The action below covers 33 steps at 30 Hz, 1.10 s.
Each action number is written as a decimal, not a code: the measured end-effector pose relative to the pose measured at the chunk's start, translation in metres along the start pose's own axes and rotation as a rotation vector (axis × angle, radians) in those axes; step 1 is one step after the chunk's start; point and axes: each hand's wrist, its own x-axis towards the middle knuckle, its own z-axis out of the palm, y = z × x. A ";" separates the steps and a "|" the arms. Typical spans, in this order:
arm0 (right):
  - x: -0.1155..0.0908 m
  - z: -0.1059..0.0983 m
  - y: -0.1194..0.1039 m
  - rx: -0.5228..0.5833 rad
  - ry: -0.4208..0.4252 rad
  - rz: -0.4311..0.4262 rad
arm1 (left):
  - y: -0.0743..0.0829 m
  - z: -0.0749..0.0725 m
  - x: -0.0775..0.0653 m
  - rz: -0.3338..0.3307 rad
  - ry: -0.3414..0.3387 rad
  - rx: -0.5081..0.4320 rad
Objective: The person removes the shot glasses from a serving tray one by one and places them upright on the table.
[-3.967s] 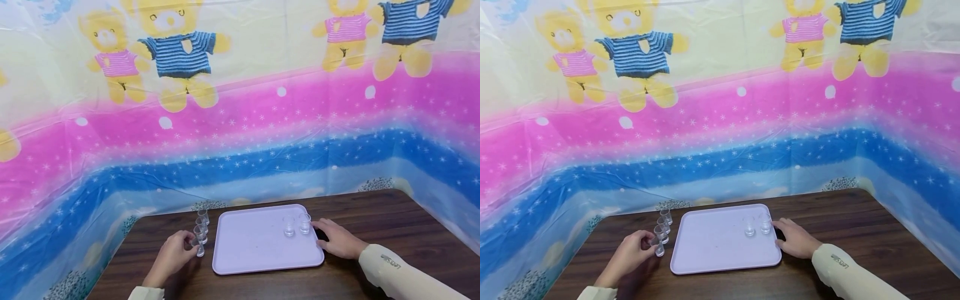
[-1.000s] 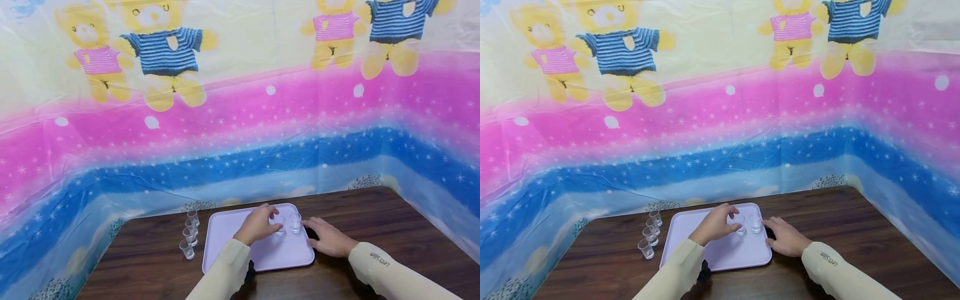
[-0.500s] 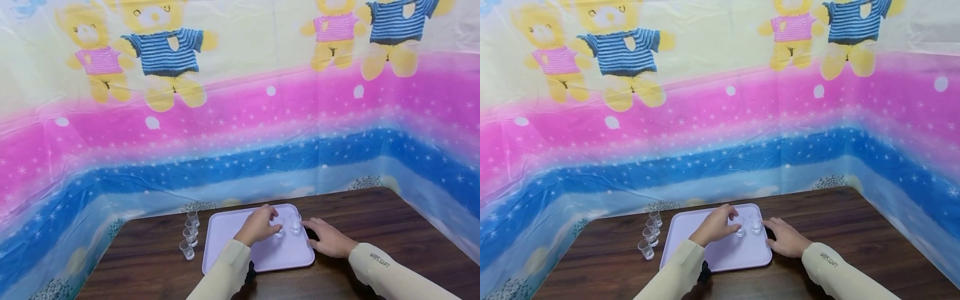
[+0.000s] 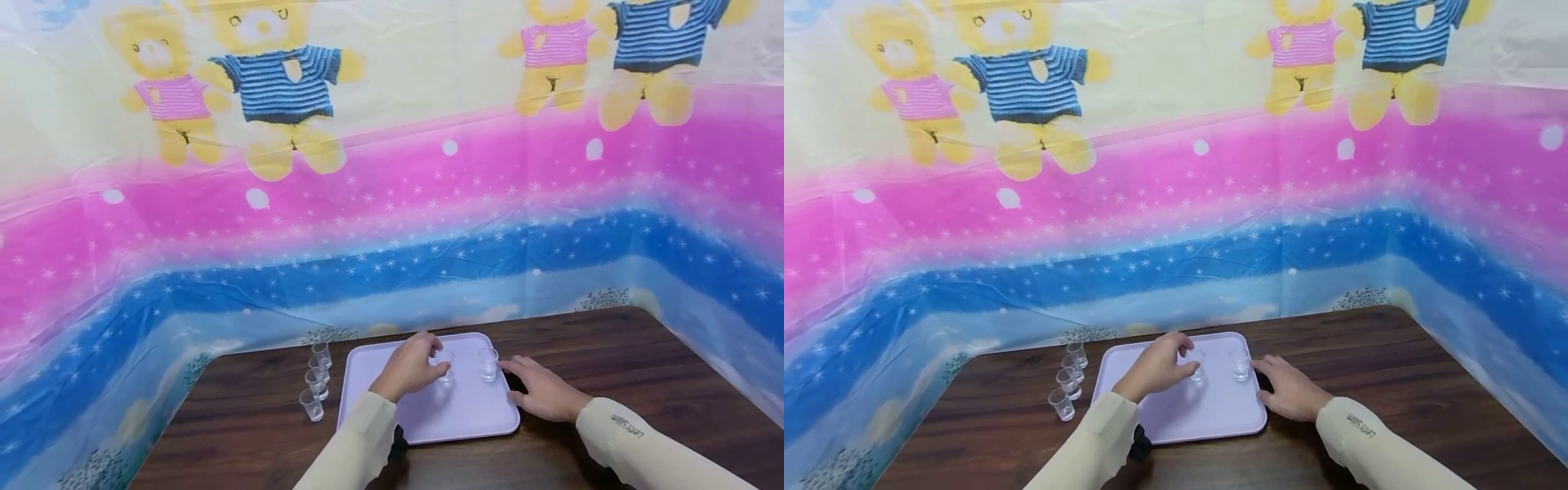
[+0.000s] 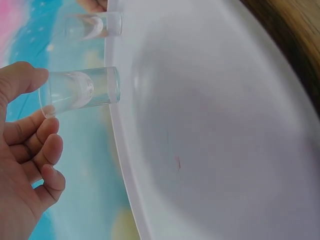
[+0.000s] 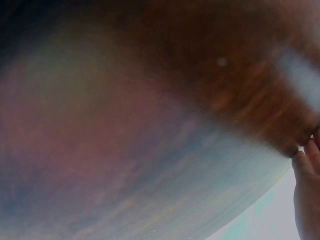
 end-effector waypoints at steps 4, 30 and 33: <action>0.001 0.000 0.000 -0.001 -0.002 -0.001 | -0.006 -0.006 -0.004 -0.007 0.015 -0.001; 0.000 0.000 0.002 -0.021 0.005 0.001 | -0.051 -0.051 -0.063 0.027 0.144 0.067; 0.000 0.000 0.002 -0.023 0.005 -0.005 | -0.056 -0.053 -0.071 0.044 0.167 0.073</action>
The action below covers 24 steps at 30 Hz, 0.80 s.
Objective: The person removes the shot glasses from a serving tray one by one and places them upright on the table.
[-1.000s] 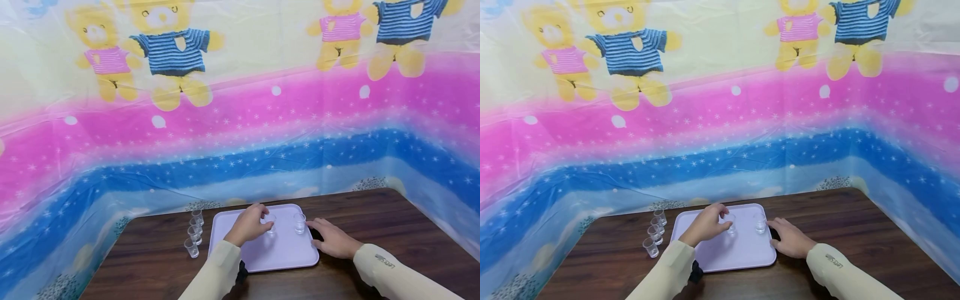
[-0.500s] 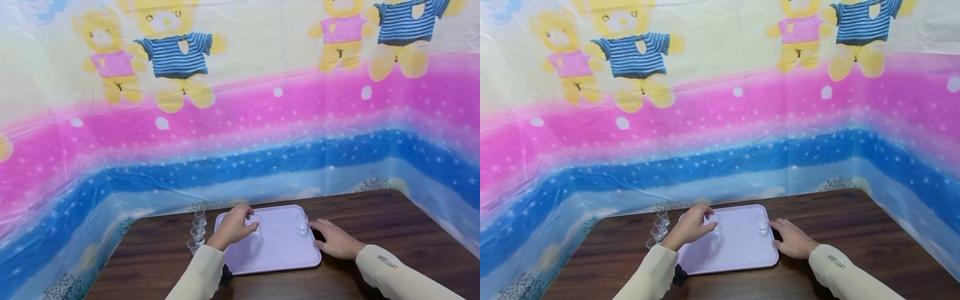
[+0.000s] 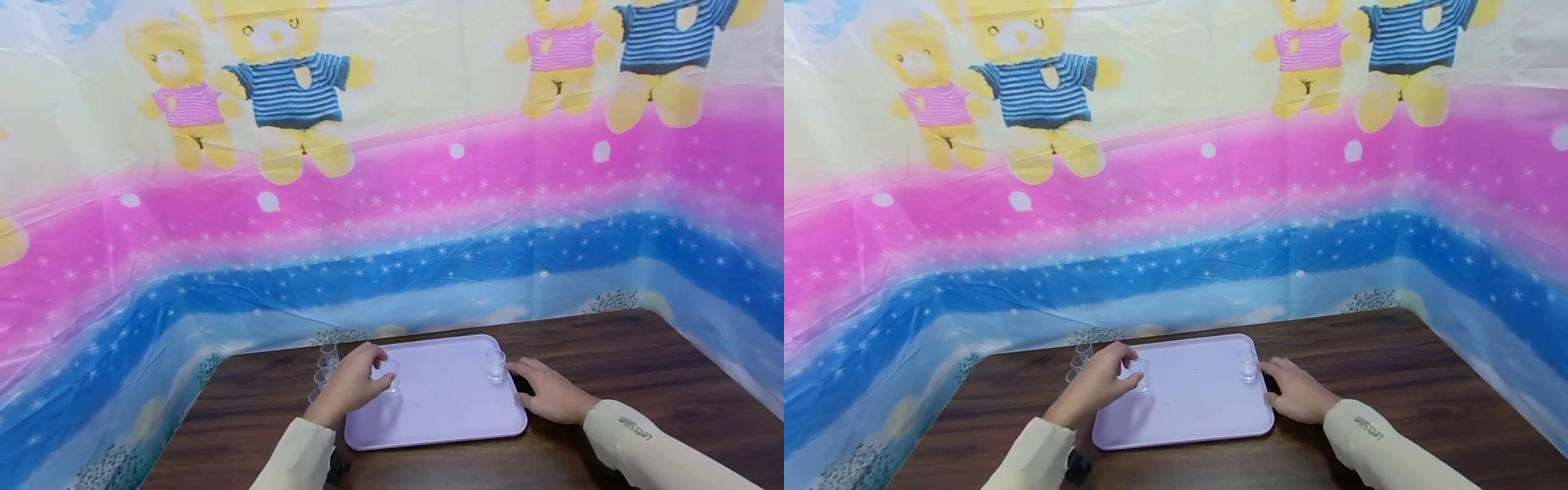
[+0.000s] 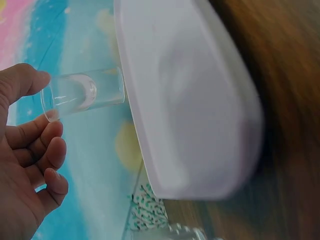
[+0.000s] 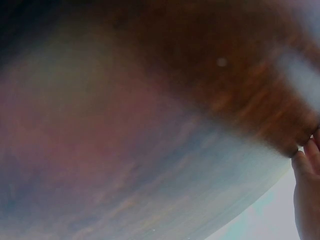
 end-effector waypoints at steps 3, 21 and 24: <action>0.000 0.000 0.000 0.003 -0.003 0.002 | -0.004 -0.003 -0.007 -0.008 0.005 0.004; 0.000 0.000 -0.002 0.012 -0.011 0.000 | -0.027 -0.019 -0.038 -0.117 0.047 0.072; 0.000 -0.001 -0.002 0.016 -0.016 0.009 | -0.033 -0.023 -0.044 -0.125 0.072 0.065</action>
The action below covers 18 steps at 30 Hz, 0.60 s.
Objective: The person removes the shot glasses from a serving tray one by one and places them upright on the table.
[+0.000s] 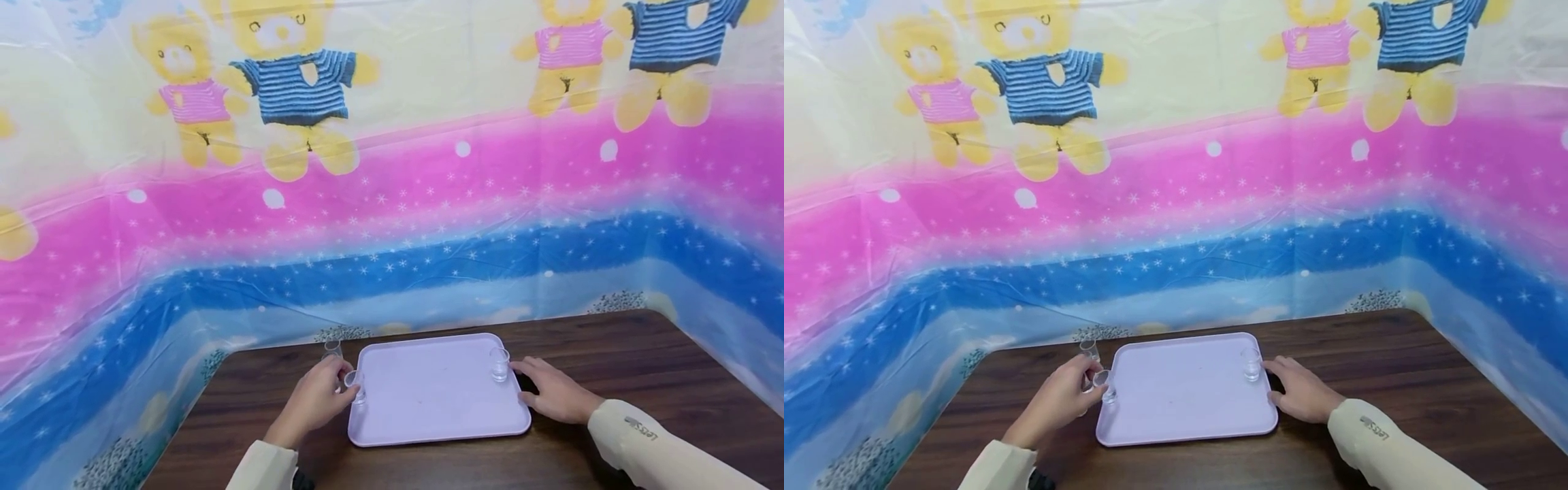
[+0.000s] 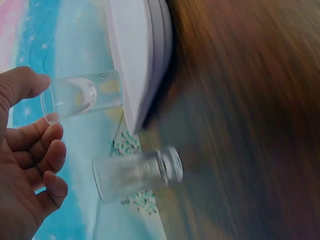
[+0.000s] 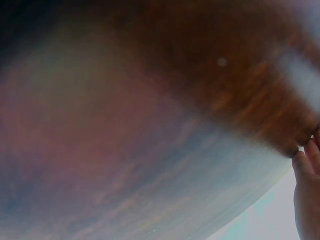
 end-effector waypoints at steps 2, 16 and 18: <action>0.000 0.000 0.000 0.002 -0.002 -0.001 | -0.004 -0.003 -0.004 -0.006 0.011 -0.006; -0.001 -0.001 -0.003 0.003 0.003 -0.012 | -0.023 -0.020 -0.037 -0.105 -0.003 0.011; -0.001 -0.001 -0.002 -0.002 0.004 -0.014 | -0.025 -0.022 -0.040 -0.119 -0.003 0.015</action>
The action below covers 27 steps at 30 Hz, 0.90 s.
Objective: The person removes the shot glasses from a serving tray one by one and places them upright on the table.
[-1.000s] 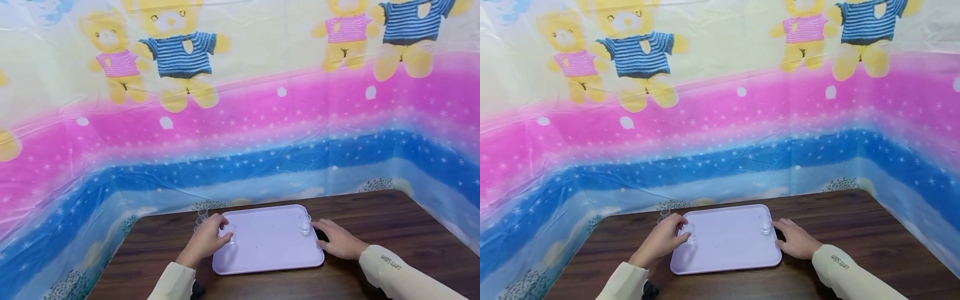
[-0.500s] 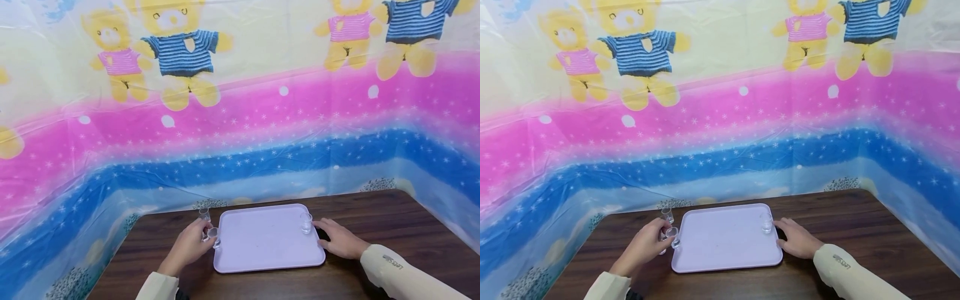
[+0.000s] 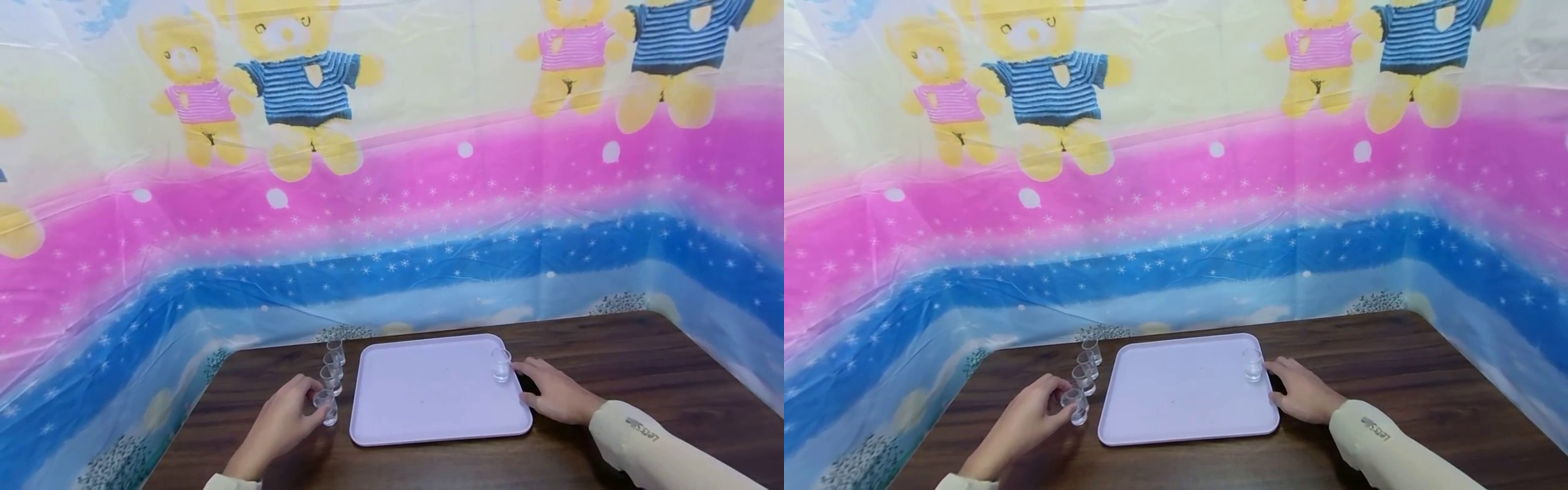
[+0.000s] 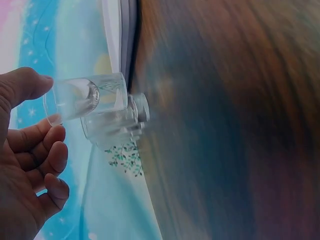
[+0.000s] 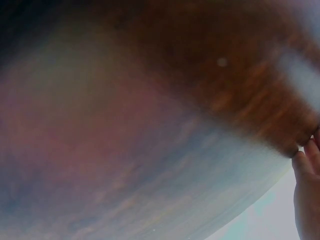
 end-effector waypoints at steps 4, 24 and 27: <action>0.000 0.000 0.001 0.006 0.006 -0.004 | -0.003 -0.002 -0.004 -0.013 -0.004 -0.003; 0.001 0.003 0.003 0.004 0.007 -0.012 | -0.008 0.005 -0.014 -0.036 -0.022 0.009; 0.001 0.003 0.003 0.003 0.009 -0.016 | -0.005 0.004 -0.014 -0.051 -0.015 0.003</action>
